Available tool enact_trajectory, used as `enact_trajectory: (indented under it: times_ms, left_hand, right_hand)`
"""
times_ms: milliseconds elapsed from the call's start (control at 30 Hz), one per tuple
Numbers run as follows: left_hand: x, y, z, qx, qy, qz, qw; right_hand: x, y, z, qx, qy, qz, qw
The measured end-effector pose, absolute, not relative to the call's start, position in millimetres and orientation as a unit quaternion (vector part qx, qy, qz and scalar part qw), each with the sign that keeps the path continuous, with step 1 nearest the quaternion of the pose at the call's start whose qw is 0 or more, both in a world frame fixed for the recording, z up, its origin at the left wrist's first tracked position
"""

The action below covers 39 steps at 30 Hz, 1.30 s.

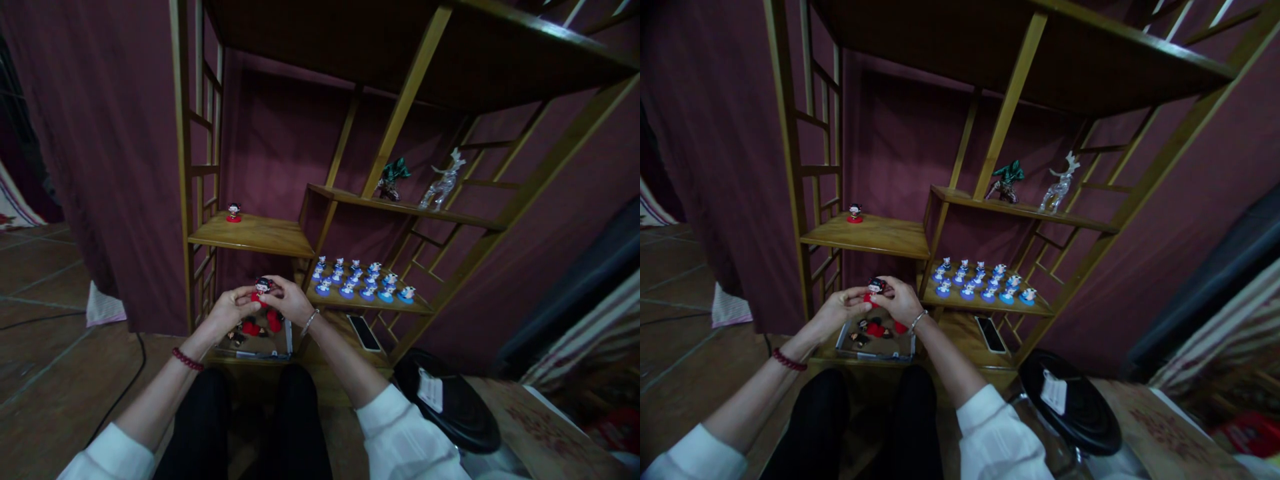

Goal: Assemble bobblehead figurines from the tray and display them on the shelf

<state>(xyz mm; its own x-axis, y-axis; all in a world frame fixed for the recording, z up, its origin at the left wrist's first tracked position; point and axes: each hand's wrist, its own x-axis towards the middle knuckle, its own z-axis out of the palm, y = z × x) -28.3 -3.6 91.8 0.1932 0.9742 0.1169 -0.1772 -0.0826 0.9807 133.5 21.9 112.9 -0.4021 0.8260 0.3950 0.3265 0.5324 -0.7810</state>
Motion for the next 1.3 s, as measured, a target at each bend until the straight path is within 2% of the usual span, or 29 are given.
enact_trajectory:
  times_ms: [500,1300]
  left_hand:
    - [-29,-1,110,0.528,0.373,0.538,0.541]
    - [-34,-6,145,0.548,0.337,0.555,0.527]
  right_hand:
    - [138,26,130,-0.337,-0.786,0.337,0.394]
    - [131,29,160,-0.297,-0.758,0.394,0.426]
